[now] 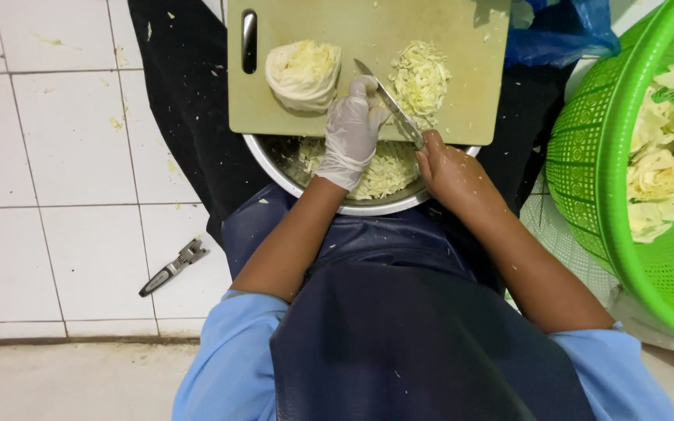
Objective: Shredding a head of cabbage using a knife on a cutting board while sitting on the floor.
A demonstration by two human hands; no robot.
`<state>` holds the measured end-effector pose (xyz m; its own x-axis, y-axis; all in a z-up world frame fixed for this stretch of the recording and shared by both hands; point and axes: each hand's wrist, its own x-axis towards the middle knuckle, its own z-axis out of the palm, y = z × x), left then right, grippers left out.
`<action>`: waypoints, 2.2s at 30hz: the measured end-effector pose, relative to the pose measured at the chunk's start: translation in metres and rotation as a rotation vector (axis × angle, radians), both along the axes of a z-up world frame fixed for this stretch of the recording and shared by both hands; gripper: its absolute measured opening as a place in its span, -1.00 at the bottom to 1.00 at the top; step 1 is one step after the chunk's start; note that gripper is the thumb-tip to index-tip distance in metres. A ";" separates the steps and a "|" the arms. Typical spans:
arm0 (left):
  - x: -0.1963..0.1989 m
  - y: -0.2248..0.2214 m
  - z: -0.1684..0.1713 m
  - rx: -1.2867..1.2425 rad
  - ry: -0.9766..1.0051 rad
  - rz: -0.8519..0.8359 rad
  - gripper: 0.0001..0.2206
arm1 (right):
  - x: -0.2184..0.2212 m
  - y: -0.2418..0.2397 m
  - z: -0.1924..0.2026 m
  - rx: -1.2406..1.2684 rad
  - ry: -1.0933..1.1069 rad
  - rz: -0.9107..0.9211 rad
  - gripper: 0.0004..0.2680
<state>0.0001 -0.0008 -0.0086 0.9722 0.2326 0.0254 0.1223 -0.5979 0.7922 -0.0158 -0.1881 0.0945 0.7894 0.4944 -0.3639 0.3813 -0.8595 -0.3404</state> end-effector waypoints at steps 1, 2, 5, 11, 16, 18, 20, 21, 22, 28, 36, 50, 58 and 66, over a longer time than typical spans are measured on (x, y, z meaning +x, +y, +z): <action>-0.001 -0.001 0.009 0.000 0.006 0.002 -0.66 | 0.002 0.005 0.000 0.000 0.006 0.002 -0.78; -0.001 -0.003 0.018 -0.010 -0.105 0.017 -0.71 | 0.005 0.010 0.000 0.020 0.077 -0.024 -0.79; -0.001 -0.007 0.024 0.017 -0.242 0.042 -0.73 | 0.001 0.011 -0.024 0.047 0.023 -0.004 -0.83; 0.003 -0.008 -0.003 0.161 -0.339 0.093 -0.70 | 0.008 0.017 0.011 -0.007 0.137 -0.124 -0.77; -0.019 -0.004 0.025 0.045 -0.106 0.033 -0.57 | 0.033 -0.001 0.041 0.066 0.441 -0.382 -0.75; -0.037 0.005 0.008 0.309 -0.451 -0.105 -0.47 | 0.055 -0.032 0.002 0.053 -0.061 -0.192 -0.80; -0.047 0.011 0.028 0.402 -0.383 -0.198 -0.40 | 0.072 -0.045 -0.020 0.040 -0.178 -0.167 -0.81; -0.045 0.018 0.041 0.502 -0.326 -0.280 -0.32 | 0.088 -0.049 -0.027 0.032 -0.310 -0.136 -0.80; -0.042 0.015 0.033 0.506 -0.330 -0.274 -0.32 | 0.092 -0.046 -0.026 0.036 -0.316 -0.131 -0.80; -0.048 0.025 0.040 0.345 -0.473 -0.270 -0.43 | 0.057 -0.032 -0.001 -0.097 -0.217 -0.066 -0.85; -0.052 0.085 0.048 0.318 -0.624 0.066 -0.45 | -0.002 -0.044 -0.023 0.011 -0.579 0.409 -0.90; 0.000 0.092 0.060 0.191 -0.142 -0.120 -0.13 | 0.088 -0.028 -0.055 0.334 -0.390 -0.041 -0.78; -0.015 0.080 0.051 0.439 -0.091 -0.078 -0.15 | 0.097 -0.026 -0.052 0.173 -0.165 -0.076 -0.74; -0.028 0.048 0.041 0.294 -0.163 -0.021 -0.10 | 0.062 -0.012 -0.016 -0.009 -0.106 -0.034 -0.76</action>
<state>-0.0276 0.0475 0.0326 0.9544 0.1717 0.2443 -0.0070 -0.8050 0.5932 0.0457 -0.2006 0.0788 0.8399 0.4641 -0.2815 0.3859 -0.8752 -0.2918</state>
